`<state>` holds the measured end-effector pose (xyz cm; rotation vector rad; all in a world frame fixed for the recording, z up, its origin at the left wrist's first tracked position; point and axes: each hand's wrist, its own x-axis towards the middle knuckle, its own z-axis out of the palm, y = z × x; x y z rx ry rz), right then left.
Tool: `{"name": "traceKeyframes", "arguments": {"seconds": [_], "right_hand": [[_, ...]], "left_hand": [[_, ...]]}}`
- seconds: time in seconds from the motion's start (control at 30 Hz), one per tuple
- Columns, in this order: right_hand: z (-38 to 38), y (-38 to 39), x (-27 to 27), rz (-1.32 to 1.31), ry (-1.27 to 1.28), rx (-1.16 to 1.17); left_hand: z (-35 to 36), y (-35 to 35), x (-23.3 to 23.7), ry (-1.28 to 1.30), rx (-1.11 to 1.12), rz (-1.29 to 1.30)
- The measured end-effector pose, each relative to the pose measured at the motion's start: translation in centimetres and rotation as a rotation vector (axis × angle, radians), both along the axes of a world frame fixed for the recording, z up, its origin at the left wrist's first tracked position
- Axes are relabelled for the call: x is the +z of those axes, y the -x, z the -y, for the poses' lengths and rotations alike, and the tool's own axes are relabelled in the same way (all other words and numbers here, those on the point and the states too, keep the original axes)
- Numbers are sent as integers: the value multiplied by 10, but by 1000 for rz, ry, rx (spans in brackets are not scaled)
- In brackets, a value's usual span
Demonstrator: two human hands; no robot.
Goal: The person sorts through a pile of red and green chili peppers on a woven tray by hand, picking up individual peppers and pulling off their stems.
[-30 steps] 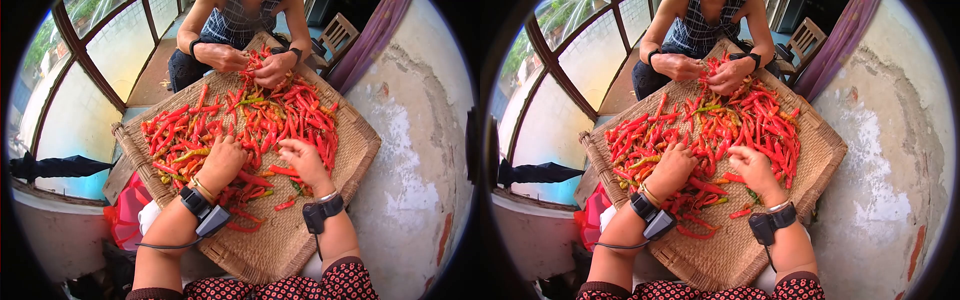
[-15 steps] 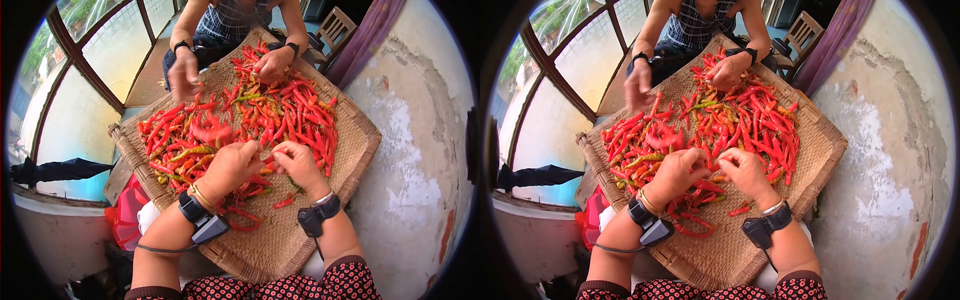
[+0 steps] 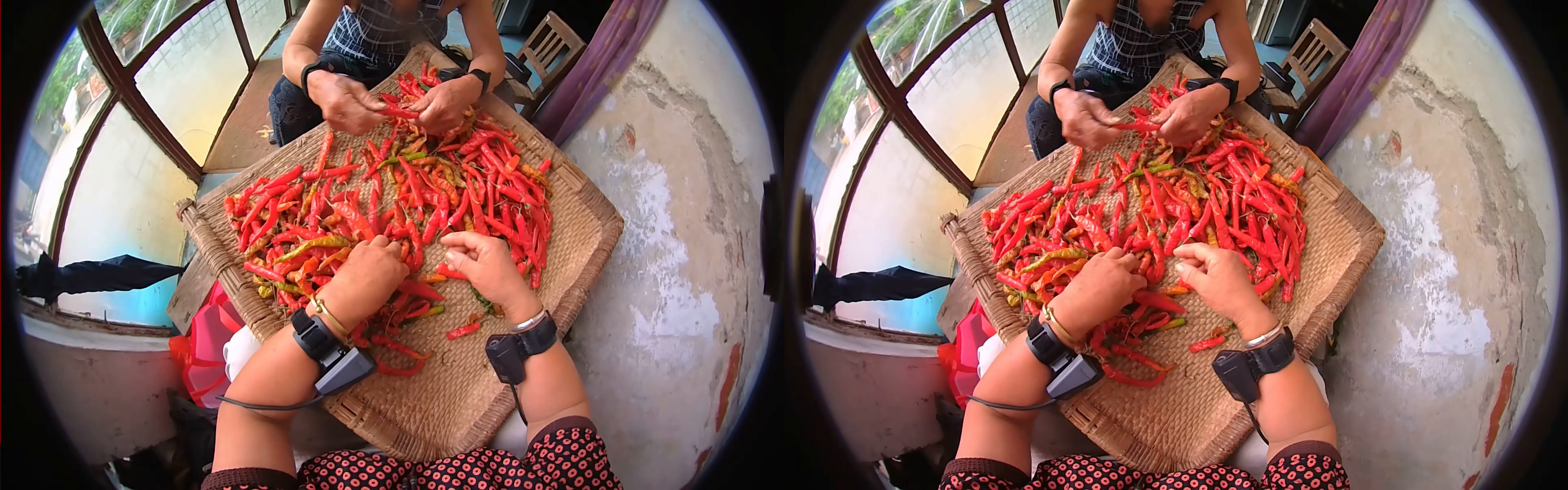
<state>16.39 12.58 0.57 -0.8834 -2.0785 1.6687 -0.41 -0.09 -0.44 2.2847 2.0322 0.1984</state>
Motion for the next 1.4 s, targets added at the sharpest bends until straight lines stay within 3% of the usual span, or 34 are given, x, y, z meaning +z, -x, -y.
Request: {"name": "traceKeyframes", "arguments": {"seconds": [0.07, 0.23, 0.3, 0.37, 0.5, 0.63, 0.77, 0.83, 0.87, 0.9, 0.93, 0.97, 1.03, 1.17, 1.23, 1.3, 1.37, 1.4], "right_hand": [[4, 1, 1, 59, -166, 48], [5, 1, 8, 173, -301, 211], [5, 0, 6, 160, -386, 270], [6, -2, -1, 94, -465, 371], [6, -4, 16, 219, -279, 401], [-6, -16, 31, 391, -316, 390], [-22, -26, 24, 504, -263, 353], [-20, -18, 16, 28, 21, -72], [-20, -8, 9, -322, -34, -123], [-21, -6, 8, -322, -34, -122], [-22, -5, 7, -223, -244, -159], [-22, -5, 6, -118, -451, -195], [-8, -2, 4, -99, -244, -79], [17, 9, 10, 2, -254, 162], [20, 10, 7, 78, -292, 218], [20, 10, 2, -11, -44, 127], [9, 3, 11, 133, -94, 165], [1, -2, 16, 276, -144, 205]], "left_hand": [[0, -1, -2, -25, -9, -26], [-3, 0, 1, -39, -10, 18], [-5, -1, 4, -147, -1, 236], [-6, -2, 5, -187, -17, 296], [-4, -6, 13, -164, -6, 415], [-2, 3, 17, -248, 39, 474], [-1, 10, 26, -204, 265, 448], [-1, 10, 24, -175, 267, 553], [-2, 7, 21, -176, 268, 553], [-3, 2, 16, -169, 298, 901], [-4, -1, 13, -158, 323, 1248], [-3, -1, 13, -154, 324, 1249], [-5, 1, 13, -144, 299, 1719], [-8, -6, 13, -93, 241, 1931], [-10, -13, 11, -50, 179, 1927], [-10, -15, 11, -8, 115, 1924], [-8, -11, 14, -64, 182, 1716], [-11, -5, 10, -176, 241, 1412]]}}
